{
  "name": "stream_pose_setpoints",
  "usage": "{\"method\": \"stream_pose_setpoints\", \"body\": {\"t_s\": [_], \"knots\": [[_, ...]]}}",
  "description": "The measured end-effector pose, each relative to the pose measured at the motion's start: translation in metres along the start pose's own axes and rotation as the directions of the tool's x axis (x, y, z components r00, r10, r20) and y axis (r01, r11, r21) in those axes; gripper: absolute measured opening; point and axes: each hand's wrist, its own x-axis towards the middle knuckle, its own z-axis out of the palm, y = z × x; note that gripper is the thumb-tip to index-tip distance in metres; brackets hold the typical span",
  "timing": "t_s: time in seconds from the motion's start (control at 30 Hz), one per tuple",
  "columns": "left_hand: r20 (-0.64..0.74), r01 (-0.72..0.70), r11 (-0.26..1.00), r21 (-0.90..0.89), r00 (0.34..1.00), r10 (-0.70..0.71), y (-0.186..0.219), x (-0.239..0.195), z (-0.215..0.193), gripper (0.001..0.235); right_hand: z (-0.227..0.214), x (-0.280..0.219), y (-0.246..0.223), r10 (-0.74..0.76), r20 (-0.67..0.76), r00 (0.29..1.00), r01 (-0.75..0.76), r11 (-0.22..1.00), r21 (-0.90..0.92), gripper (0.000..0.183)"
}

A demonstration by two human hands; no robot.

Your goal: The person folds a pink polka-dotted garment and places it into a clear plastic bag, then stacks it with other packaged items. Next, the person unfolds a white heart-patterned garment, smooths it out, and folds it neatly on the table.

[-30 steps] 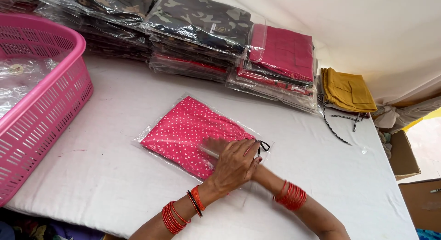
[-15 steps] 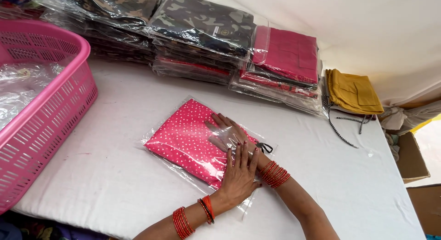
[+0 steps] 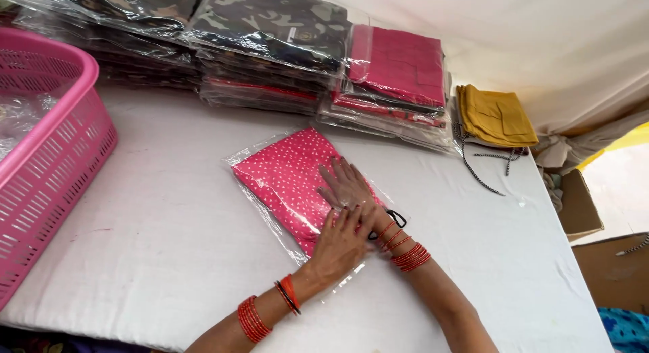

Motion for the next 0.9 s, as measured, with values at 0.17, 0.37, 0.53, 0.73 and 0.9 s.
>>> {"method": "stream_pose_setpoints", "body": {"t_s": [0.17,0.37,0.53,0.73,0.9], "knots": [[-0.013,0.004,1.000,-0.011,1.000,-0.004,-0.019,-0.018,-0.015,0.072,-0.024,-0.046,0.014,-0.168,0.105,0.980,0.179,0.979,-0.098,0.081],[-0.041,-0.052,0.999,-0.002,0.998,0.052,-0.019,-0.050,-0.009,0.041,-0.062,-0.147,0.033,-0.283,-0.001,0.959,0.283,0.959,0.012,0.051],[-0.019,0.006,1.000,-0.028,1.000,-0.006,-0.016,-0.037,-0.009,0.023,-0.065,-0.190,0.045,-0.176,-0.201,0.964,0.209,0.965,0.159,0.052],[-0.252,-0.027,0.998,0.049,0.967,0.039,-0.013,-0.005,-0.004,0.025,-0.069,-0.172,0.012,0.061,-0.190,0.980,-0.016,0.973,0.229,0.067],[-0.266,-0.010,0.999,0.035,0.964,0.019,-0.022,0.005,0.009,0.008,-0.019,-0.160,0.038,0.209,-0.246,0.946,-0.057,0.859,0.509,0.030]]}}
